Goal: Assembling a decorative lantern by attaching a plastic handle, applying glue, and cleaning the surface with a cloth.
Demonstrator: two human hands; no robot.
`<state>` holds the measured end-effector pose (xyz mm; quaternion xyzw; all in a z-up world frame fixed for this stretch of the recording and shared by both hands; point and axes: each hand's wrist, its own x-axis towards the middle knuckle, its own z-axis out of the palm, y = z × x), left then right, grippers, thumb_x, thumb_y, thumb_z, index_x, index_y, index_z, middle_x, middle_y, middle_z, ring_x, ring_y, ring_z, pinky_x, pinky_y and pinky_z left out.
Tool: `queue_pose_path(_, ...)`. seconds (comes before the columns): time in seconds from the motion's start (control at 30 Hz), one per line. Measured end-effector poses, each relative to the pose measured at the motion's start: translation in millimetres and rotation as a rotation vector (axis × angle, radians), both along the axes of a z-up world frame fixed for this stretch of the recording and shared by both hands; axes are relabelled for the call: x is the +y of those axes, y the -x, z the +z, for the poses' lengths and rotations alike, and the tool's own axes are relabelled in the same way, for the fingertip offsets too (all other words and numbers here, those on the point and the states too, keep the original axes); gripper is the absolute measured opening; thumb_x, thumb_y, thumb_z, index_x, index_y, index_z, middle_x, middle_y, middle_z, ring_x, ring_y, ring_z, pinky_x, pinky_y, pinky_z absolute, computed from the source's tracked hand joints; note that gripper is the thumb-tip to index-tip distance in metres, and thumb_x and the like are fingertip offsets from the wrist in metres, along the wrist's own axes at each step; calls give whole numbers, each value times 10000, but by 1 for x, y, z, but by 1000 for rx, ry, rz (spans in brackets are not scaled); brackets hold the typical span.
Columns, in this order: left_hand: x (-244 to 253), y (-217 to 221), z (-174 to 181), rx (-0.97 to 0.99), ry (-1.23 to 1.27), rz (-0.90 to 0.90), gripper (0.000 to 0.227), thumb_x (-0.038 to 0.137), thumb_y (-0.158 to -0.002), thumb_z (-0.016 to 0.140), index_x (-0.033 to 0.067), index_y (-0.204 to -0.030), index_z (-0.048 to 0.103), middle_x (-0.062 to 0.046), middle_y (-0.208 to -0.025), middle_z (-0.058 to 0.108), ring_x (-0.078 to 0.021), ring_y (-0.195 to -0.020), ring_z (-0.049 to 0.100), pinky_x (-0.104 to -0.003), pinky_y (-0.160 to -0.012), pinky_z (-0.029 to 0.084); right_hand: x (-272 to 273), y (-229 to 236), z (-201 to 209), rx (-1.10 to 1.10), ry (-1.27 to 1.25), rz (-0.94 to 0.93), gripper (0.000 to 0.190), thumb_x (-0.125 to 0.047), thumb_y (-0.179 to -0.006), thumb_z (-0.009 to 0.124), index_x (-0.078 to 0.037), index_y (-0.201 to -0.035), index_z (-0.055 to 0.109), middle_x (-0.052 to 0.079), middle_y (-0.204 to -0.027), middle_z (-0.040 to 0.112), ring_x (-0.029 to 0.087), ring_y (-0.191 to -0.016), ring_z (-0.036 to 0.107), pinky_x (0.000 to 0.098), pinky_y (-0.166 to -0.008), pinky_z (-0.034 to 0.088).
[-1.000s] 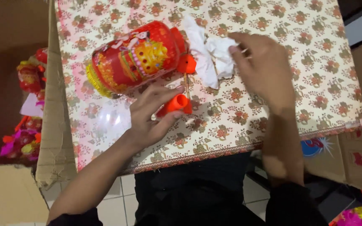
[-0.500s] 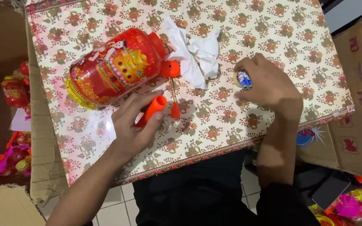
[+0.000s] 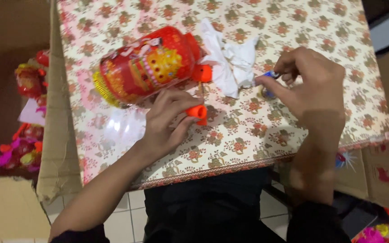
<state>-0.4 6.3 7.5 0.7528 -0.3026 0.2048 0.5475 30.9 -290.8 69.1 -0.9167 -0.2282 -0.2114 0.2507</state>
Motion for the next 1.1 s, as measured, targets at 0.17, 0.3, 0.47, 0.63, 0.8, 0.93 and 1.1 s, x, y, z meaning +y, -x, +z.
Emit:
queue_pose_path(0.17,1,-4,-10,-33,77,34,243,214,-983,679,71,-1171,731,-130,-1063,684,-321,-959,670,-447,-880,530,45,-24,-8,-215,-394,616,243,74,-807,901,24,-929,697,200,-799,724,221,-460,553,311,-479,494)
queue_pose_path(0.3,3,-7,-22,-21,91,33,277,190,-956,716,67,-1204,720,-144,-1057,691,-339,-953,682,-467,-842,555,65,-25,-71,-458,-665,638,311,-72,-804,888,-36,-979,633,241,-897,768,230,-583,700,293,-479,531)
queue_pose_path(0.47,4,-3,-2,-35,40,26,266,162,-957,710,66,-1205,723,-146,-1062,692,-339,-977,688,-472,-859,566,62,6,-70,-232,-496,661,397,2,-808,853,-126,-1093,607,139,-1129,743,248,-890,743,283,-627,596)
queue_pose_path(0.63,3,-3,0,-27,21,12,261,110,-948,718,52,-1202,715,-158,-1099,700,-362,-1025,691,-500,-890,567,67,19,-63,-274,-400,558,405,-44,-821,879,-95,-1078,569,95,-1178,713,224,-1048,679,286,-744,622)
queue_pose_path(0.8,-2,0,5,4,66,5,232,101,-967,692,45,-1192,712,-162,-1156,722,-394,-1148,685,-573,-1043,503,72,27,-37,-379,-323,541,551,42,-754,908,-56,-1179,572,168,-1134,711,305,-994,678,363,-746,637)
queue_pose_path(0.93,-1,-1,2,-6,37,24,224,70,-946,709,45,-1169,721,-154,-1136,728,-387,-1146,687,-581,-1051,504,74,29,-28,-442,-292,506,499,28,-832,872,-62,-1218,569,168,-1141,698,278,-1012,660,361,-783,635)
queue_pose_path(1.1,-1,-3,1,-57,30,61,227,76,-924,740,51,-1149,738,-146,-1083,727,-374,-1086,701,-545,-990,551,71,30,-50,-457,-332,504,489,2,-835,860,-61,-1234,584,166,-1137,693,282,-1026,653,359,-837,618)
